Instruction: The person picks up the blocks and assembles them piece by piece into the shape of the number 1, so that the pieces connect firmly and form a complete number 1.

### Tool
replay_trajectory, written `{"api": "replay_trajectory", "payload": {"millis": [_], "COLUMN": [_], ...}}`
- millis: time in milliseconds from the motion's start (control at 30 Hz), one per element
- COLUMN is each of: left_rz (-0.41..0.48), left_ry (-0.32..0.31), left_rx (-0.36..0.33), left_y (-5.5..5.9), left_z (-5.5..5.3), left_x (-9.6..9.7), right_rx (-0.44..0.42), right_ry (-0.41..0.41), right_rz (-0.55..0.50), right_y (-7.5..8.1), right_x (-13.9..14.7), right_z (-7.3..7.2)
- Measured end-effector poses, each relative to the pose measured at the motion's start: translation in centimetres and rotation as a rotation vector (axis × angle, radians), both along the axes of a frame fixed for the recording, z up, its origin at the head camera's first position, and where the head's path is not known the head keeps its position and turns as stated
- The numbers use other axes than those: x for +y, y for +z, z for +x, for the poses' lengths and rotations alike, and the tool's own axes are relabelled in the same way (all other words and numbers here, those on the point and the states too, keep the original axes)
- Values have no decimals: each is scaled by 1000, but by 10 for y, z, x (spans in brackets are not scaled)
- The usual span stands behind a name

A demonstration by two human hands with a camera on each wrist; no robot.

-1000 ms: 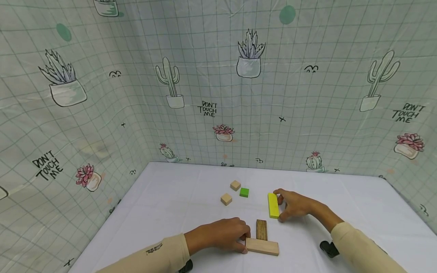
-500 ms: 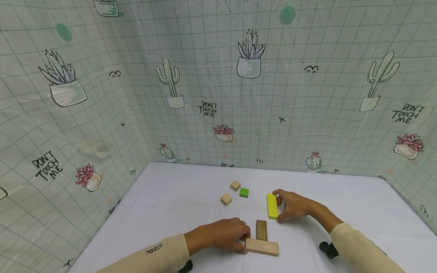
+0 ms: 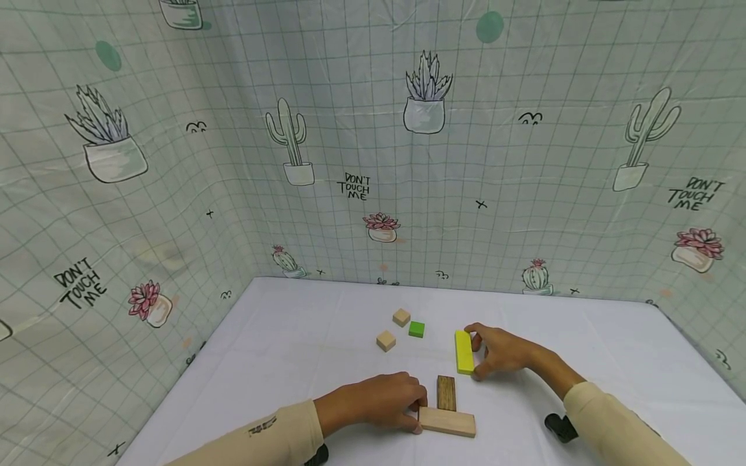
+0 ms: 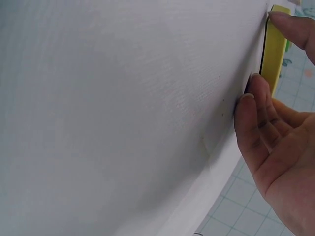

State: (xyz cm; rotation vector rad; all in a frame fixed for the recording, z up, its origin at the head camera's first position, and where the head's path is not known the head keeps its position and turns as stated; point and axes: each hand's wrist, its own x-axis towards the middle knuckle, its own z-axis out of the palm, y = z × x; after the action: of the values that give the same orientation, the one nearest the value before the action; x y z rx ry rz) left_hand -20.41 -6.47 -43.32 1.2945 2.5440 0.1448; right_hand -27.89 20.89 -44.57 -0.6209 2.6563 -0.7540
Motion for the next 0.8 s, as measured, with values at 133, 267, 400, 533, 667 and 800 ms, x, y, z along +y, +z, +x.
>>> {"api": "replay_trajectory", "payload": {"millis": [133,267,400,533,667,800], "left_rz": [4,8,11,11,9,9], "left_ry": [-2,-5,-12,-17,-15,-15], "left_rx": [4,7,14,16,17,21], "left_y": [-1,-2,-2,-2,-2,-1], "left_z": [0,-1,-1,-1,-1,-1], "left_x": [0,0,0,0,0,0], "right_rx": [1,-1,1,5,8,6], "right_ry": [4,5,2,5,8,11], "right_rz": [-8,-12,-10,-13,-12,-18], "right_y": [0,0,0,0,0,1], "right_x": [0,0,0,0,0,0], "right_z": [0,0,0,1,1,2]}}
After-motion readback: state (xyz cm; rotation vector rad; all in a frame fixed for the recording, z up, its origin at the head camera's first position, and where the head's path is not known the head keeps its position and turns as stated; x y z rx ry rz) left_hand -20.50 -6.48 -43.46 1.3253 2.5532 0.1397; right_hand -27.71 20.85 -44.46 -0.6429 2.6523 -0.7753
